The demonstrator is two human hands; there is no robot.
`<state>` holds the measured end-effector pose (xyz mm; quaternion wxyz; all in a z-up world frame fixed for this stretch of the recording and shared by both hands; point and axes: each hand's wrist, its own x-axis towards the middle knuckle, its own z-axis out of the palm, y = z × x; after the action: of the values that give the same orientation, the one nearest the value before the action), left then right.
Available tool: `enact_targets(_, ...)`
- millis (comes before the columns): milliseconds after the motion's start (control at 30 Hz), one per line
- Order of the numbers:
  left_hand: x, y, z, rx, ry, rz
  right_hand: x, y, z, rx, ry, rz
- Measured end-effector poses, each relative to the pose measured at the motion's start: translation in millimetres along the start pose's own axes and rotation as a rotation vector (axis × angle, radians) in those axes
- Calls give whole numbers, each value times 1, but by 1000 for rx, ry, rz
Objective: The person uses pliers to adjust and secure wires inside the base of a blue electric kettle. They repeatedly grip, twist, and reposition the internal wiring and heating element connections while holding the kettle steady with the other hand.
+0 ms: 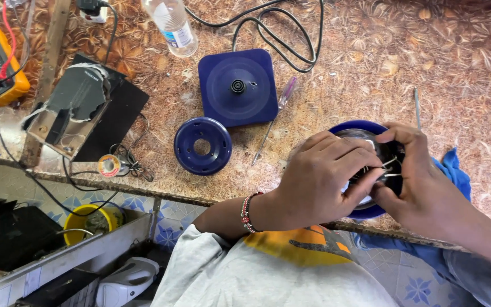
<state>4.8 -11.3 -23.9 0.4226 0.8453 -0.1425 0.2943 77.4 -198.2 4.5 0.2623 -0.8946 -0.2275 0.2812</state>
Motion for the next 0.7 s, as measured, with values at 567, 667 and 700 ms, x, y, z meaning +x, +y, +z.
enact_targets(567, 3, 2, -16, -11, -91, 5, -3, -14, 3, 133, 76, -268)
enact_targets(667, 8, 2, -20, -26, -125, 7, -15, -14, -13, 93, 30, -315)
enact_targets(700, 9, 3, -22, -27, -139, 10, -21, -12, -17, 11, 99, -430)
